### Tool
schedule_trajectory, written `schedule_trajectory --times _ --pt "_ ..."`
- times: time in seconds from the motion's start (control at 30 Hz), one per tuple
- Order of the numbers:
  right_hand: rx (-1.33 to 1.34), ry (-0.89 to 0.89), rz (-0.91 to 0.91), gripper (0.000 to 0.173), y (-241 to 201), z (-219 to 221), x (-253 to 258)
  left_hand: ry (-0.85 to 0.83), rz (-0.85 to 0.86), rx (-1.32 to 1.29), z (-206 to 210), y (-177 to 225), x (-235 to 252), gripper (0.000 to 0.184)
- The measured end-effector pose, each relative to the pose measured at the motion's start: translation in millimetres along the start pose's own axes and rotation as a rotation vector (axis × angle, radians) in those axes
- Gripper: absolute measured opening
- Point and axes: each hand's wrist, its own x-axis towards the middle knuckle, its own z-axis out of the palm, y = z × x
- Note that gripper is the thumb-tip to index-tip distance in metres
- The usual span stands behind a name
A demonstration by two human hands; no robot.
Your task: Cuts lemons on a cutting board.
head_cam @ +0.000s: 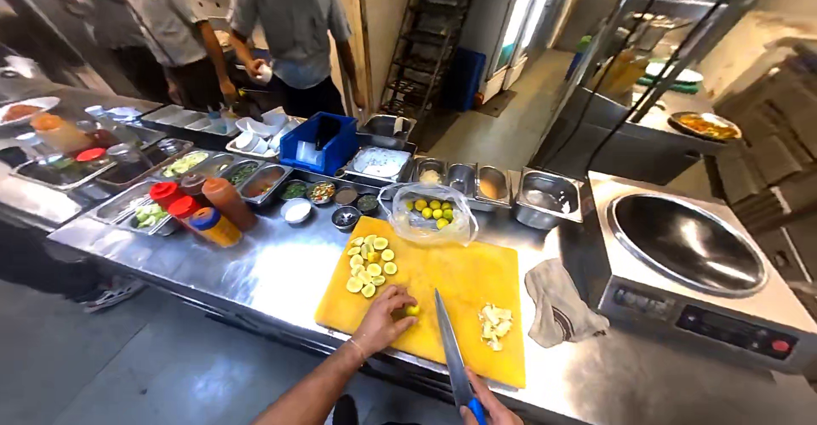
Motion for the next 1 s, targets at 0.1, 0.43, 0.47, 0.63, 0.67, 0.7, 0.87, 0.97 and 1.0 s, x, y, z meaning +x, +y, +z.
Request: schedule_trajectory --times 0.1,0.43,0.47,0.63,0.67,0.7,0.87,0.97,1.0 --pt "-0.058 0.048 -0.024 0.054 -20 15 4 0.016 0.026 0.003 -1 -7 0 0.028" --pt "-0.173 0.179 -0.068 0.053 -55 54 29 -0.053 0.111 -0.008 -10 -14 5 0.024" --pt "-0.169 0.197 -0.078 0.052 -55 57 31 -0.04 0.12 -0.016 -9 -16 5 0.023" --pt "-0.181 0.277 -0.146 0.048 -51 71 60 -0.014 0.151 -0.038 -8 -19 6 0.02" --pt "-0.21 0.288 -0.151 0.048 -55 73 69 -0.023 0.144 -0.037 -9 -19 6 0.021" --pt "-0.232 0.301 -0.154 0.047 -60 75 80 -0.034 0.138 -0.038 -9 -19 7 0.021" --pt "-0.303 0.343 -0.181 0.043 -78 79 125 -0.047 0.128 -0.052 -10 -16 8 0.02" --pt "-0.356 0.295 -0.146 0.045 -79 79 123 -0.069 0.105 -0.056 -11 -14 8 0.02" --pt "-0.376 0.266 -0.118 0.046 -79 77 115 -0.07 0.098 -0.055 -11 -14 9 0.021"
